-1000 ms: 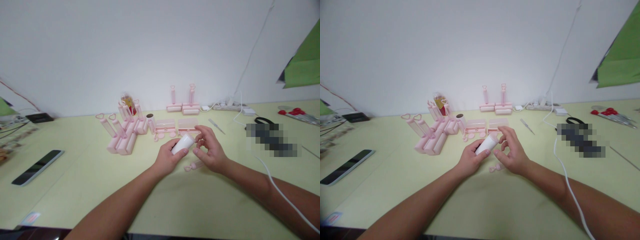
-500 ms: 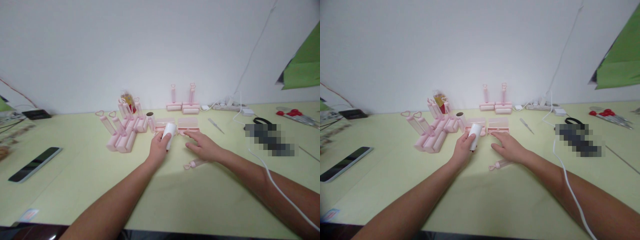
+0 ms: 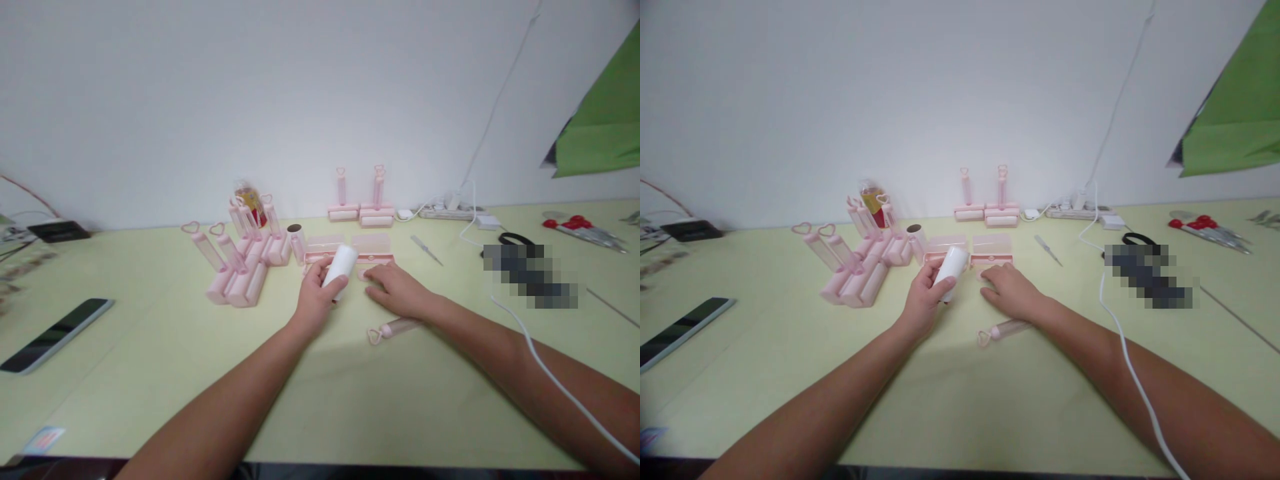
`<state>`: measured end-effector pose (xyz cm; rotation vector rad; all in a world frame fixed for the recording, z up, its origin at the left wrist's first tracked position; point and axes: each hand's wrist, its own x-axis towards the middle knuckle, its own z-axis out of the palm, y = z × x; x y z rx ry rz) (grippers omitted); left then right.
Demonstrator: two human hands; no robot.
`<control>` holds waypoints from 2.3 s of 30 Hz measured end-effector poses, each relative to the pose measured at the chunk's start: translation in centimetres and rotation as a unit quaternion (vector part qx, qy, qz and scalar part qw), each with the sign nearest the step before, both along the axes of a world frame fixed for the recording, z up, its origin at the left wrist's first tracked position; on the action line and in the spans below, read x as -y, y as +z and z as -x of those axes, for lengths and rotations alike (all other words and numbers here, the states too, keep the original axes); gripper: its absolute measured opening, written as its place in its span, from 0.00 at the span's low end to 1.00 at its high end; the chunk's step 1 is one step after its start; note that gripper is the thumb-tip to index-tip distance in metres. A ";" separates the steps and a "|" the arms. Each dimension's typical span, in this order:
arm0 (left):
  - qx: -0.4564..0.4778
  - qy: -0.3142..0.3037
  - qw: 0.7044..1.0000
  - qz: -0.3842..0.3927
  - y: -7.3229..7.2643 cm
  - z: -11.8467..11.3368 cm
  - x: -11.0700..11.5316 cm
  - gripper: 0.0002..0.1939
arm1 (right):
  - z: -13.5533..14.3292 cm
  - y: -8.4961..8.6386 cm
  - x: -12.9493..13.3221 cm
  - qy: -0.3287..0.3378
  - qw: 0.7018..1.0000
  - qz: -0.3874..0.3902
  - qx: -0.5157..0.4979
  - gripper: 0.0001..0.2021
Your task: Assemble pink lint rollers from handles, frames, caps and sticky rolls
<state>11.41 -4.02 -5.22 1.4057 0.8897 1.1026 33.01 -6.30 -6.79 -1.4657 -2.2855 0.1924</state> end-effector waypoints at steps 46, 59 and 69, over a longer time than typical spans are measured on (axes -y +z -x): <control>-0.130 -0.108 0.975 -0.144 0.4 0.0 1.7 0.23 | 2.3 1.5 3.5 0.064 0.913 -0.092 -0.392 0.01; -0.126 -0.107 0.975 -0.148 0.6 0.0 1.8 0.23 | 2.6 1.4 3.7 0.046 0.911 -0.090 -0.399 0.02; -0.107 -0.106 0.980 -0.133 0.4 0.1 1.8 0.23 | 2.4 1.3 3.7 0.038 0.918 -0.128 -0.372 0.01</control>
